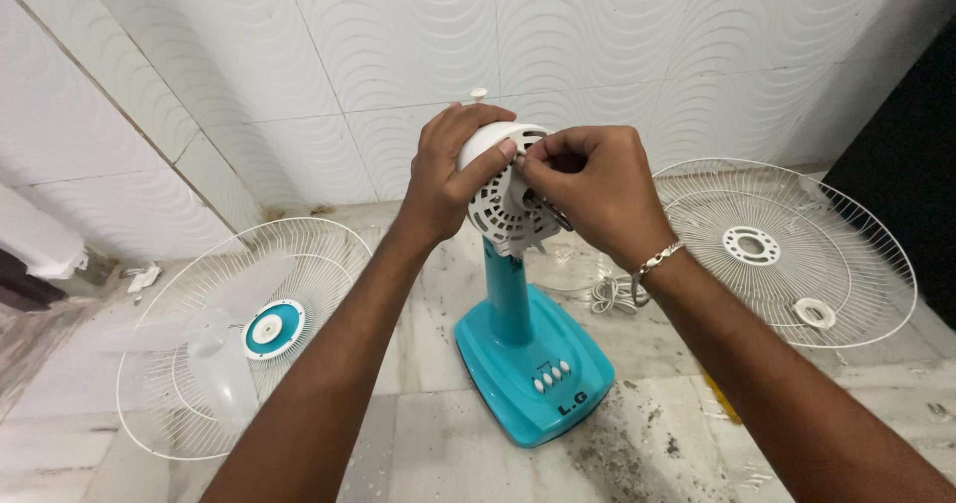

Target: The person disassembles a teal LG pedestal fan by removing the rear grille and motor housing. They use a yellow screwdriver to loosen and remove screws from the motor assembly while sitting on the floor.

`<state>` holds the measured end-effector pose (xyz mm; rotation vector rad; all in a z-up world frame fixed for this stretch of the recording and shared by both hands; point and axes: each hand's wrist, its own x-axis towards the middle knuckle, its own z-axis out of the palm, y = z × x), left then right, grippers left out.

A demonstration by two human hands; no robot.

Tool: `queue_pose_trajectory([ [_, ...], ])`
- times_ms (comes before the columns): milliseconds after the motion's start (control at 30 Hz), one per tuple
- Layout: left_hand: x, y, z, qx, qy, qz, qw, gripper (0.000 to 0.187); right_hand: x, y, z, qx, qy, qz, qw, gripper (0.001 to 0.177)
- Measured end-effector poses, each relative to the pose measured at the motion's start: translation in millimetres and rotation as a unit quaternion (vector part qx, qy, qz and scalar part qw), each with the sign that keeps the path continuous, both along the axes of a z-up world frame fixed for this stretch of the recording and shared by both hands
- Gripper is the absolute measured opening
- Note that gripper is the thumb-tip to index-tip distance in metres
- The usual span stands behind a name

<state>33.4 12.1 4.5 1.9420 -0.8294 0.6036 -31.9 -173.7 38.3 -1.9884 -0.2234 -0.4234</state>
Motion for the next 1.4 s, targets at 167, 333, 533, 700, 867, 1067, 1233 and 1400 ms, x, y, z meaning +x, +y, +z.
queue_pose_trajectory([
  [167,2,-1,0,-0.008,-0.017,0.000,1.000,0.044,2,1,11,-0.022,0.017,0.000,1.000,0.023],
  [333,1,1,-1,-0.007,-0.018,-0.006,1.000,0.044,2,-4,17,-0.074,0.037,0.005,0.997,0.022],
  [533,-1,-3,0,-0.005,-0.022,-0.003,1.000,0.044,-1,-4,4,0.010,0.012,0.025,1.000,0.020],
  [700,-2,-2,1,0.002,-0.010,0.004,1.000,0.042,5,-7,2,0.076,0.069,0.036,0.994,0.021],
  [867,-2,-1,-1,-0.001,-0.030,-0.010,0.999,0.043,0,-1,-10,-0.013,-0.057,0.000,0.998,0.023],
  [1067,-2,-2,0,0.001,-0.017,-0.020,1.000,0.045,-3,-4,-13,-0.078,-0.145,0.001,0.986,0.022],
  [1233,-2,-1,1,-0.005,-0.020,-0.039,0.999,0.042,-9,-6,-7,-0.161,-0.169,-0.008,0.972,0.018],
  [1400,1,4,4,-0.024,-0.019,-0.072,0.997,0.042,-20,-10,-7,-0.155,-0.197,0.028,0.968,0.015],
])
